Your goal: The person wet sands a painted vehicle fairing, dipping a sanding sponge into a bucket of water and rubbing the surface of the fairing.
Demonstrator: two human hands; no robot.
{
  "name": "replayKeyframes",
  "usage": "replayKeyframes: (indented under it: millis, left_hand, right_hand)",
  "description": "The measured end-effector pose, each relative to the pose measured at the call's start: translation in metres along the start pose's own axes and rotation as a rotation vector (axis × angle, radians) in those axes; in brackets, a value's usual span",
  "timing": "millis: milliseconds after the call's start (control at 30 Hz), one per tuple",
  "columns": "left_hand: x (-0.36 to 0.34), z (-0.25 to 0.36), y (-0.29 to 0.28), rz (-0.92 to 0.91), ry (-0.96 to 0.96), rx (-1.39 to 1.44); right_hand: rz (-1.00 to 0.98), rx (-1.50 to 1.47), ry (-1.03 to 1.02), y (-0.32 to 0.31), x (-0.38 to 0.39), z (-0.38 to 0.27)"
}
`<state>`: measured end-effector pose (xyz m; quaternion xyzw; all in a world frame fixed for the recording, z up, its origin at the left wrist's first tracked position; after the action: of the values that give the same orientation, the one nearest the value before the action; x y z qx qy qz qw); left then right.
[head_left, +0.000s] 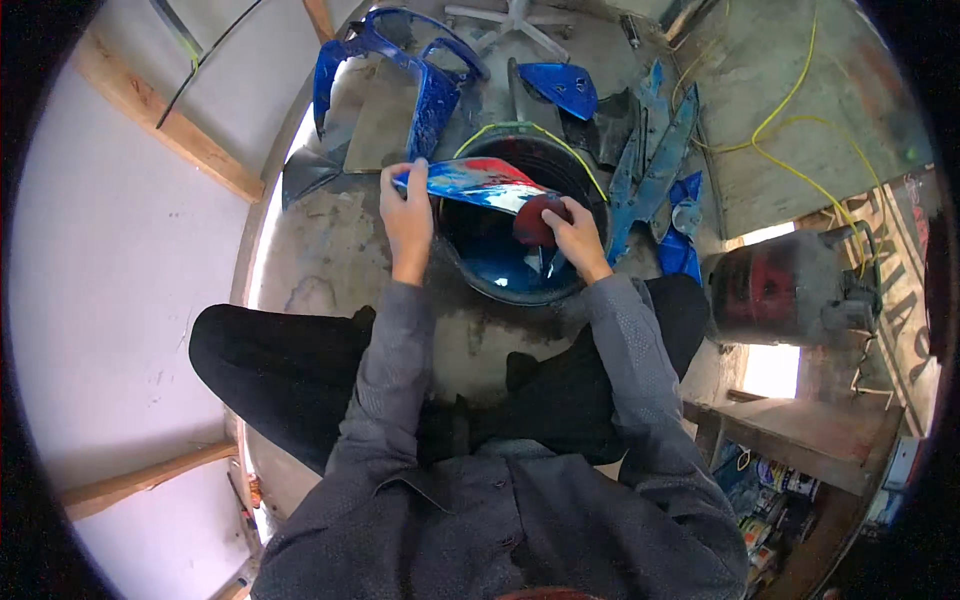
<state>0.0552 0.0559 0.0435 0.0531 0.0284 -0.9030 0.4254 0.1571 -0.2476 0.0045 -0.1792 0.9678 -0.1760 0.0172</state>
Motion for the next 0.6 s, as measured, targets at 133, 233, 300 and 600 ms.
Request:
replayKeyframes:
  millis: [133, 233, 300, 600]
  left_hand:
    - [0.046, 0.017, 0.000, -0.020, -0.217, 0.139]
    - [0.066, 0.009, -0.011, -0.118, -0.475, 0.184]
    - [0.074, -0.001, -0.006, -0.241, -0.547, 0.277]
    - [0.109, 0.008, -0.002, -0.152, -0.478, 0.692]
  right_hand:
    - [0.090, -0.096, -0.032, -0.017, -0.001, -0.012]
    - [0.172, -0.235, -0.104, -0.020, 0.015, -0.065]
    - [0.305, -0.155, -0.221, -0.033, 0.028, -0.095]
    - [0.149, 0.294, -0.637, 0.016, 0.080, -0.131]
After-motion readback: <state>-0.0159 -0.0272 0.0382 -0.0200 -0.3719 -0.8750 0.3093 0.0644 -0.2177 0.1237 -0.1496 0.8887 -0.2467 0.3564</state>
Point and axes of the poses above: each hand's wrist, its own x-axis away from the middle knuckle, its own y-axis out of the palm, z = x × y, the point moved 7 cm from there along -x, towards the middle knuckle, and after that the axes turned 1 degree about -x, right-handed, at the moved point
